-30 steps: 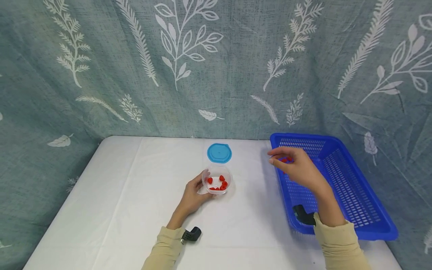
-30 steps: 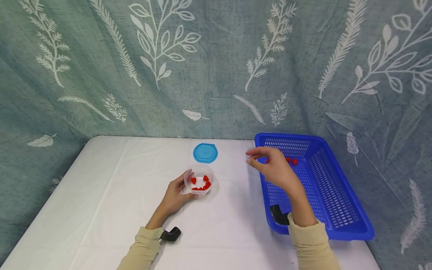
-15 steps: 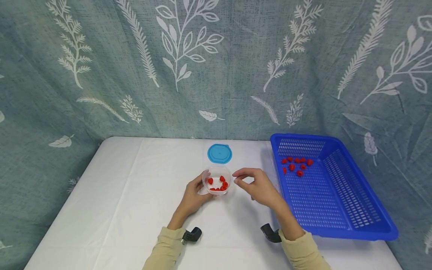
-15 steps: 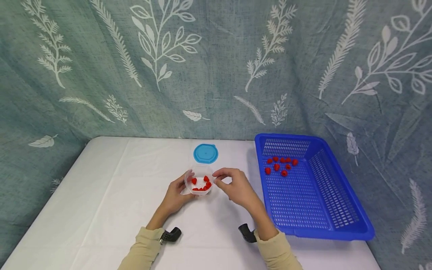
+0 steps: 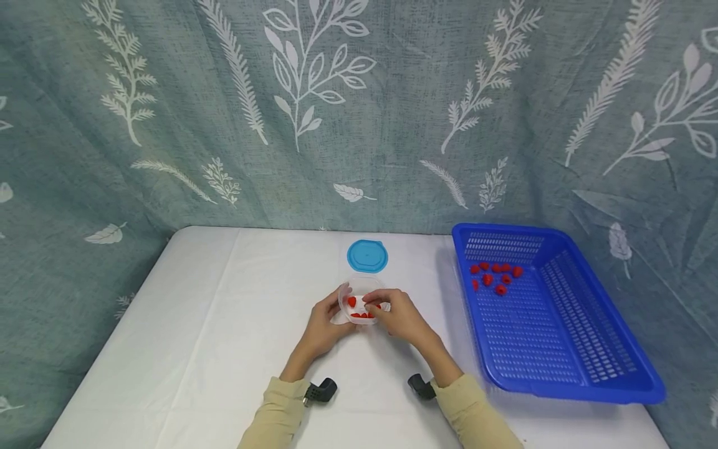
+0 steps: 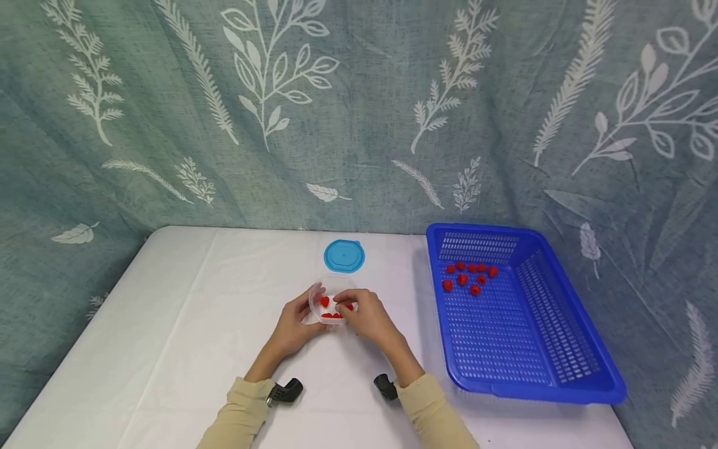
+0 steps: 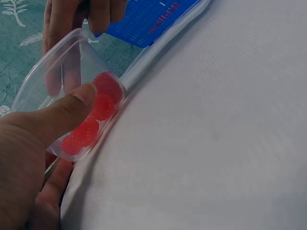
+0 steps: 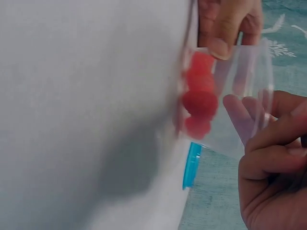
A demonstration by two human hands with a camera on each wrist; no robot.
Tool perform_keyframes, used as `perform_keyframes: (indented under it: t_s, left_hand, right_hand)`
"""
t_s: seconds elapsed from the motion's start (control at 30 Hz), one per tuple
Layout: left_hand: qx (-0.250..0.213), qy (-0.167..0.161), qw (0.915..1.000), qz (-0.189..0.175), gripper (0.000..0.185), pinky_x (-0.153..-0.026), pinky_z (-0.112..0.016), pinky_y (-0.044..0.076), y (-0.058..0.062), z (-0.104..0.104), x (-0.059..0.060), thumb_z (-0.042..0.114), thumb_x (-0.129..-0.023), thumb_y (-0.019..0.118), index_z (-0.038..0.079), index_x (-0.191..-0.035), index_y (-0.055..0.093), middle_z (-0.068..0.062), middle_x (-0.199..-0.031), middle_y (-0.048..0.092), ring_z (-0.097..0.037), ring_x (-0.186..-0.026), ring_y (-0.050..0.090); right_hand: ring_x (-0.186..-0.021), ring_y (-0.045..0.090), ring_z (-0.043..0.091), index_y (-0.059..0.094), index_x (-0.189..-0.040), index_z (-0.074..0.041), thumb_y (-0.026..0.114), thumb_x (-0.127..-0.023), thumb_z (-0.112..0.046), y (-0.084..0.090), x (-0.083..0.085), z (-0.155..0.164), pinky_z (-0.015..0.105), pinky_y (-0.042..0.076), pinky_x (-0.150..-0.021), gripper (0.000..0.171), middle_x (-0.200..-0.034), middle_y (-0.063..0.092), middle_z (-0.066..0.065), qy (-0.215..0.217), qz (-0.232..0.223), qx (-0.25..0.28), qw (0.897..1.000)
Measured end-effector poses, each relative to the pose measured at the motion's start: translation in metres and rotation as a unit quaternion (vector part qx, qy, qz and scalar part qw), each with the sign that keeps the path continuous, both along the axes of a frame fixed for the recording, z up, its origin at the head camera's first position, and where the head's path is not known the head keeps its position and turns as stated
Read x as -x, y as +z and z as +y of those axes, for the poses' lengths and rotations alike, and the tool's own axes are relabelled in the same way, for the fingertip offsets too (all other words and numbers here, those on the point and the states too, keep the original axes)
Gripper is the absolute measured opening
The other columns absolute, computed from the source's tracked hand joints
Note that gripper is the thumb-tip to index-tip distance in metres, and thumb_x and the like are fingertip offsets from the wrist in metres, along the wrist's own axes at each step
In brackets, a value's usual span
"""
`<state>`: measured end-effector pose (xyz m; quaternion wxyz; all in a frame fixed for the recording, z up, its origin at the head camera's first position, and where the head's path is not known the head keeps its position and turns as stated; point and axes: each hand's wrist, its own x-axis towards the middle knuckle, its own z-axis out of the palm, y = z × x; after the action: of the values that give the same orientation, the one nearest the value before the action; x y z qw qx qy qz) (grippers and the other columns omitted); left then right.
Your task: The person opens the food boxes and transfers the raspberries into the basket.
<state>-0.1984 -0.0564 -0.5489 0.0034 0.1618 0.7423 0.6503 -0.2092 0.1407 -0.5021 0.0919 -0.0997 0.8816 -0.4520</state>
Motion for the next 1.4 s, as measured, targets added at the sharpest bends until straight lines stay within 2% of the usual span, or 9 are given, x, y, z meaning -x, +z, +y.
perform_keyframes:
  t_s: [0.1, 0.23, 0.3, 0.47, 0.6, 0.8, 1.0, 1.23, 1.4]
  left_hand:
    - [-0.003, -0.003, 1.0000, -0.004, 0.084, -0.116, -0.048, 0.039, 0.000, 0.000, 0.000, -0.010, -0.077, 0.081, -0.006, -0.151, 0.042, -0.027, -0.151, 0.048, -0.039, -0.143, 0.043]
    - [-0.004, -0.005, 0.9999, -0.009, 0.084, -0.117, -0.047, 0.039, 0.001, 0.000, -0.001, -0.012, -0.077, 0.080, -0.005, -0.151, 0.042, -0.026, -0.150, 0.049, -0.038, -0.144, 0.043]
    - [-0.002, -0.003, 0.9999, -0.012, 0.084, -0.117, -0.047, 0.039, 0.001, 0.000, -0.001, -0.013, -0.077, 0.079, -0.004, -0.151, 0.042, -0.025, -0.149, 0.051, -0.037, -0.144, 0.043]
    - [0.003, 0.002, 0.9999, -0.011, 0.083, -0.117, -0.047, 0.039, 0.003, 0.001, -0.001, -0.011, -0.077, 0.080, -0.004, -0.151, 0.043, -0.023, -0.150, 0.051, -0.036, -0.145, 0.042]
    - [0.005, 0.003, 1.0000, -0.005, 0.083, -0.117, -0.047, 0.039, 0.003, 0.000, -0.001, -0.011, -0.076, 0.081, -0.006, -0.150, 0.043, -0.024, -0.149, 0.052, -0.037, -0.145, 0.042]
    - [-0.001, -0.001, 1.0000, 0.001, 0.083, -0.116, -0.048, 0.040, 0.001, -0.001, -0.002, -0.008, -0.077, 0.082, -0.007, -0.150, 0.043, -0.026, -0.149, 0.050, -0.039, -0.144, 0.042]
    - [0.000, -0.002, 1.0000, -0.009, 0.083, -0.116, -0.047, 0.040, 0.002, -0.002, -0.001, -0.010, -0.076, 0.082, -0.008, -0.150, 0.043, -0.025, -0.147, 0.053, -0.037, -0.144, 0.043]
    - [0.012, 0.006, 0.9998, -0.015, 0.088, -0.118, -0.044, 0.039, -0.027, 0.000, 0.012, -0.010, -0.075, 0.083, 0.000, -0.152, 0.043, -0.020, -0.149, 0.053, -0.033, -0.146, 0.042]
    - [0.009, 0.001, 0.9999, -0.011, 0.088, -0.117, -0.039, 0.041, -0.032, -0.002, 0.014, -0.006, -0.075, 0.085, 0.007, -0.153, 0.045, -0.015, -0.149, 0.055, -0.029, -0.145, 0.044]
  right_hand:
    - [-0.049, 0.049, 0.015, 0.073, -0.119, -0.006, 0.069, -0.096, -0.011, -0.004, 0.004, -0.004, 0.027, 0.052, -0.046, 0.024, -0.116, 0.072, 0.009, -0.003, -0.004, -0.015, 1.000]
    - [-0.083, 0.066, 0.020, 0.074, -0.119, -0.005, 0.071, -0.095, -0.011, -0.002, 0.007, -0.007, 0.038, 0.064, -0.076, 0.025, -0.118, 0.073, 0.007, 0.000, 0.010, -0.065, 0.998]
    - [-0.088, 0.068, 0.021, 0.074, -0.118, -0.004, 0.072, -0.094, -0.011, 0.001, 0.009, -0.008, 0.037, 0.064, -0.078, 0.025, -0.116, 0.073, 0.009, 0.003, 0.005, -0.091, 0.996]
    - [-0.059, 0.061, 0.017, 0.076, -0.109, -0.001, 0.075, -0.091, -0.008, 0.010, 0.011, -0.011, 0.026, 0.056, -0.051, 0.019, -0.099, 0.074, 0.010, 0.006, -0.030, -0.111, 0.993]
    - [-0.057, 0.058, 0.015, 0.077, -0.101, -0.002, 0.075, -0.090, -0.005, 0.011, 0.014, -0.012, 0.026, 0.054, -0.048, 0.012, -0.086, 0.072, 0.005, 0.015, -0.037, -0.094, 0.995]
    - [-0.057, 0.054, 0.015, 0.078, -0.103, -0.004, 0.074, -0.089, -0.002, 0.009, 0.015, -0.009, 0.024, 0.050, -0.046, 0.014, -0.090, 0.071, 0.003, 0.023, -0.042, -0.071, 0.996]
    - [-0.054, 0.058, 0.014, 0.075, -0.104, 0.004, 0.073, -0.090, 0.000, 0.013, 0.015, -0.012, 0.024, 0.054, -0.048, 0.014, -0.087, 0.072, 0.008, 0.016, -0.054, -0.077, 0.995]
    - [-0.049, 0.055, 0.013, 0.077, -0.101, 0.002, 0.071, -0.090, 0.002, 0.015, 0.018, -0.011, 0.021, 0.053, -0.047, 0.012, -0.088, 0.073, 0.008, 0.034, -0.063, -0.081, 0.994]
    - [-0.049, 0.050, 0.012, 0.077, -0.101, -0.002, 0.072, -0.090, 0.001, 0.013, 0.020, -0.009, 0.020, 0.049, -0.044, 0.013, -0.089, 0.072, 0.008, 0.047, -0.068, -0.072, 0.994]
